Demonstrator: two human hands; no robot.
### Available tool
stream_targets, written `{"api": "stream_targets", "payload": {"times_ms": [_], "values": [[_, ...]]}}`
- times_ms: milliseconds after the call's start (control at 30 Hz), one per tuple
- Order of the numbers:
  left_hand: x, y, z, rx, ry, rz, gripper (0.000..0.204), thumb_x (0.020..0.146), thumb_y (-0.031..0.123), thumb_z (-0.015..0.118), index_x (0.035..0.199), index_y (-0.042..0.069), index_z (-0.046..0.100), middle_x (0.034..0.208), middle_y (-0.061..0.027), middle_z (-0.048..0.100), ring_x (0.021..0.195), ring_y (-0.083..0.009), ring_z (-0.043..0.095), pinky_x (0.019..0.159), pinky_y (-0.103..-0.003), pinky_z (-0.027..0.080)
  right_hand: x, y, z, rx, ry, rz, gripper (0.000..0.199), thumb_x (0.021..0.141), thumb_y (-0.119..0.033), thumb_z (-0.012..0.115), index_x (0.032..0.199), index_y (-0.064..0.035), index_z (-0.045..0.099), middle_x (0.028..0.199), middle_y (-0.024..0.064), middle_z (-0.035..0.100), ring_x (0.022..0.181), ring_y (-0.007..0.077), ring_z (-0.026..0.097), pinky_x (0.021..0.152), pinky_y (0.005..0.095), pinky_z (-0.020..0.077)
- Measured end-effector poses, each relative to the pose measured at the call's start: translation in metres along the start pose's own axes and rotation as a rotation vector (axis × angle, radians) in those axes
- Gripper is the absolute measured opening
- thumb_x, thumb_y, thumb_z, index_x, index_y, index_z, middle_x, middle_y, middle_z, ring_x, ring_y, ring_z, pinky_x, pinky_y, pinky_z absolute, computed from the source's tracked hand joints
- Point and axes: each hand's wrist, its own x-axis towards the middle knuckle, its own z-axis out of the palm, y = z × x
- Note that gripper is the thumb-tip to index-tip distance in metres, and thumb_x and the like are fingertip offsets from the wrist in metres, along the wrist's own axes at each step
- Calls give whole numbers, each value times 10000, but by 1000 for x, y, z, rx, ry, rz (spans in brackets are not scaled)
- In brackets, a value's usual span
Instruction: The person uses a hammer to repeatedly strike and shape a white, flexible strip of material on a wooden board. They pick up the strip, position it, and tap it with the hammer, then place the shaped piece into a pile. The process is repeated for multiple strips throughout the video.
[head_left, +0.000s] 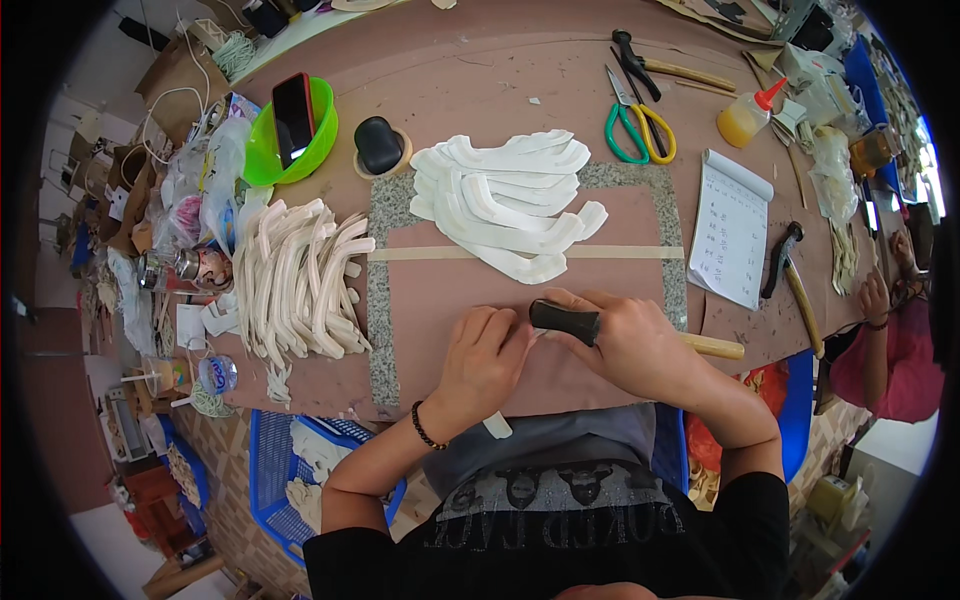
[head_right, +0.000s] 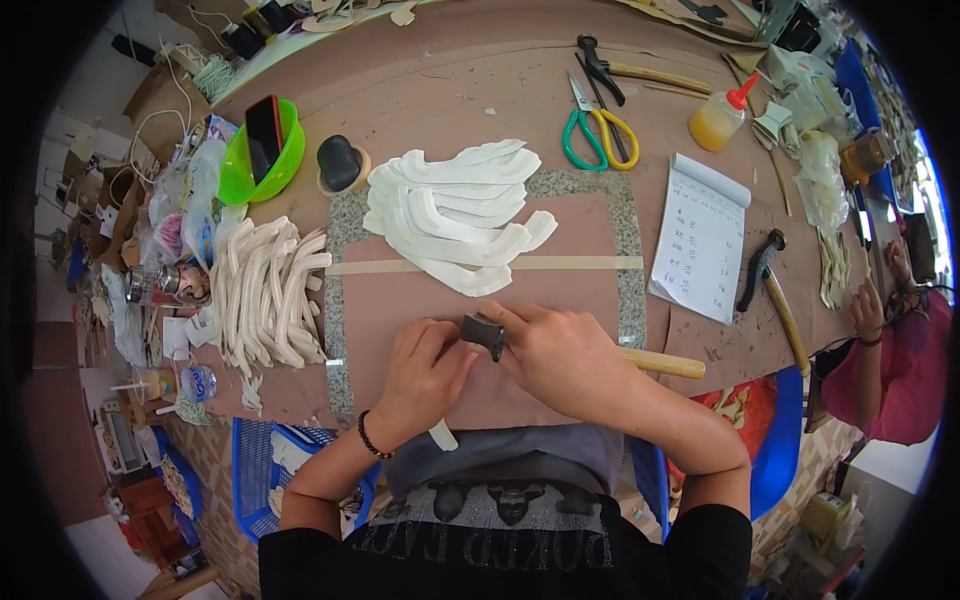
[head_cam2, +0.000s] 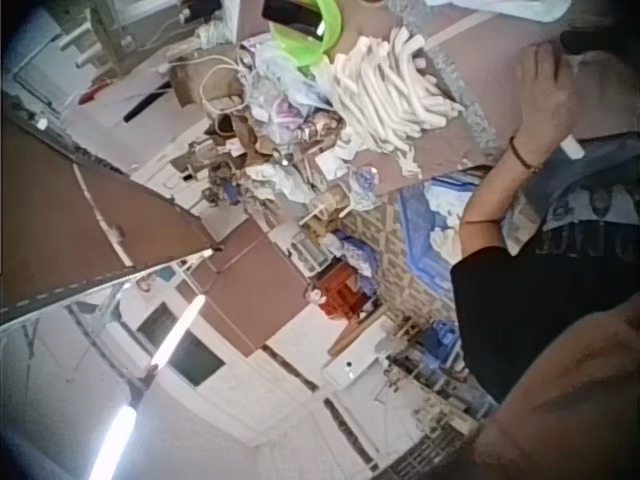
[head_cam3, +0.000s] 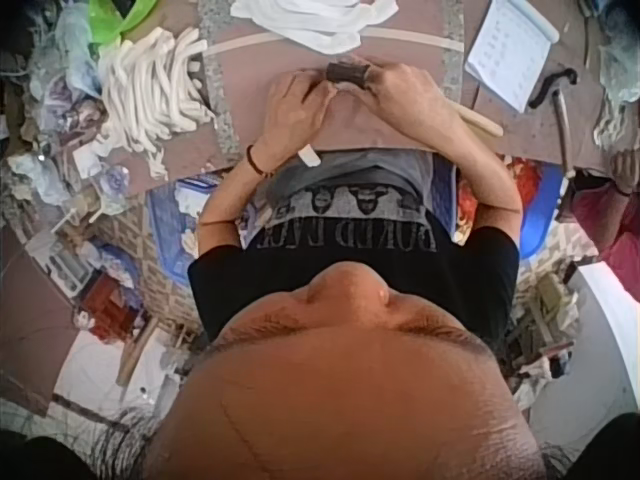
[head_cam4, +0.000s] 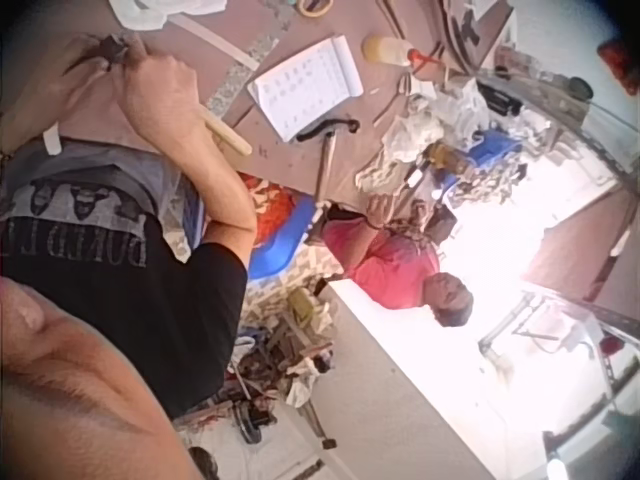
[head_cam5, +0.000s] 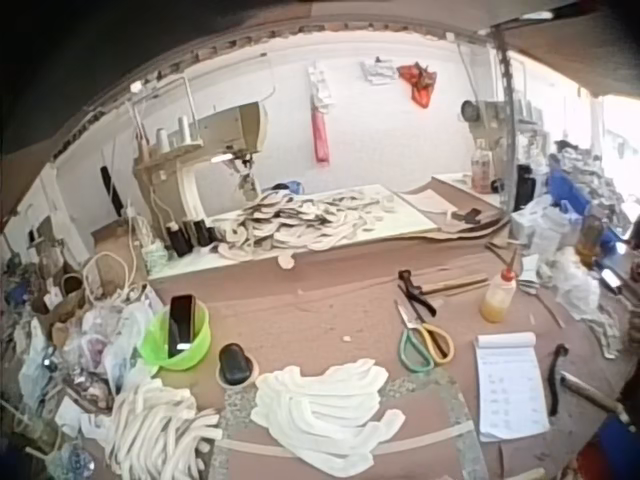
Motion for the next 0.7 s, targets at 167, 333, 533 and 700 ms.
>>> {"api": "stream_targets", "payload": {"times_ms": [167, 333, 533, 700], "values": [[-12, 2, 7, -142, 22, -118, 237, 806, 43, 754, 1036, -4, 721, 982, -91, 612, 953, -265, 595, 853, -399, 462, 1, 1, -1, 8, 10, 18, 471, 920, -195, 659, 1360, -38, 599, 901, 174, 706, 727, 367, 703, 631, 450, 568], [-9, 12, 7, 30, -35, -58, 216, 824, 38, 740, 1036, -1, 726, 950, -75, 597, 928, -249, 590, 838, -398, 446, 1, -1, -2, 30, 20, -7, 474, 920, -204, 661, 1359, -36, 596, 899, 171, 705, 727, 367, 703, 630, 450, 568], [-19, 9, -1, -59, -39, -128, 203, 844, 33, 711, 1045, 17, 729, 950, -70, 598, 920, -245, 590, 876, -402, 414, 8, -3, 0, 33, -23, 25, 487, 908, -207, 685, 1366, -59, 610, 949, 171, 711, 757, 375, 703, 653, 453, 571], [-11, 15, -8, -5, -59, -159, 166, 837, 39, 749, 996, 24, 704, 956, -86, 621, 884, -269, 606, 834, -405, 414, 2, -1, 5, 139, 111, 8, 425, 925, -265, 703, 1307, -82, 665, 1094, 158, 727, 808, 385, 709, 698, 447, 584]]}}
